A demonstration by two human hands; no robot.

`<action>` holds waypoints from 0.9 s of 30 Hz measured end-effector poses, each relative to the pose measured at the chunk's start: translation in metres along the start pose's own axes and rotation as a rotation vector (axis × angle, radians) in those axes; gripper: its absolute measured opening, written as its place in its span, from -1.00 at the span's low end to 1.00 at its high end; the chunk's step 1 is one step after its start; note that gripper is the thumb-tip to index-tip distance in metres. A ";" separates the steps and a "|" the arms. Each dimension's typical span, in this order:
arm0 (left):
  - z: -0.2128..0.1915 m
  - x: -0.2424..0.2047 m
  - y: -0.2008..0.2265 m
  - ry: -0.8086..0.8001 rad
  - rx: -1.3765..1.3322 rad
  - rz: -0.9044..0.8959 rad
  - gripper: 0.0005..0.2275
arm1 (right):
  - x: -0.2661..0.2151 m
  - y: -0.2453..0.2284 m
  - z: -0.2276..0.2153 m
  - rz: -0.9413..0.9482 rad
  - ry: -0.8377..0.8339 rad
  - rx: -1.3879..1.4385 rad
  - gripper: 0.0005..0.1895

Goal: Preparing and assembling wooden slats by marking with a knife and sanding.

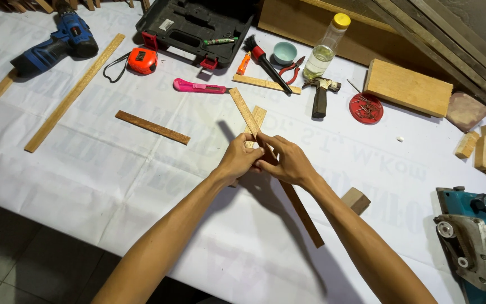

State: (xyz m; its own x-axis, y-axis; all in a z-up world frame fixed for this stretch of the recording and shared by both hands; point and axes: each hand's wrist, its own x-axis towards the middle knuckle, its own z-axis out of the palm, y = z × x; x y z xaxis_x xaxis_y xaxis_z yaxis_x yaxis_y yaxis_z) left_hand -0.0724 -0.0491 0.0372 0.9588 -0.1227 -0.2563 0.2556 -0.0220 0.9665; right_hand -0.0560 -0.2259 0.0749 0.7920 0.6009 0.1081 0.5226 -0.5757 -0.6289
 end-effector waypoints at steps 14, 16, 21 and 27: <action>0.003 -0.001 0.030 0.232 1.276 1.044 -0.64 | -0.012 0.048 -0.021 -0.009 -0.017 -0.244 -0.46; 0.009 0.011 0.016 0.229 1.277 1.079 -0.63 | -0.015 0.047 -0.020 -0.113 0.038 -0.269 -0.47; 0.006 0.017 -0.018 0.155 1.142 0.827 -0.75 | -0.021 0.059 -0.013 -0.255 0.115 -0.390 -0.58; -0.035 -0.031 -0.006 0.297 1.053 0.629 -0.78 | 0.004 0.049 -0.012 -0.209 -0.002 -0.414 -0.67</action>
State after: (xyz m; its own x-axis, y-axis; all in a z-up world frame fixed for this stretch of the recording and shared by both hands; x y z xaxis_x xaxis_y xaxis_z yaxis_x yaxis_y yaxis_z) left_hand -0.0989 -0.0101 0.0389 0.9041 -0.1749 0.3899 -0.3457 -0.8358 0.4266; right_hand -0.0232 -0.2584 0.0536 0.6559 0.7285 0.1976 0.7533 -0.6150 -0.2331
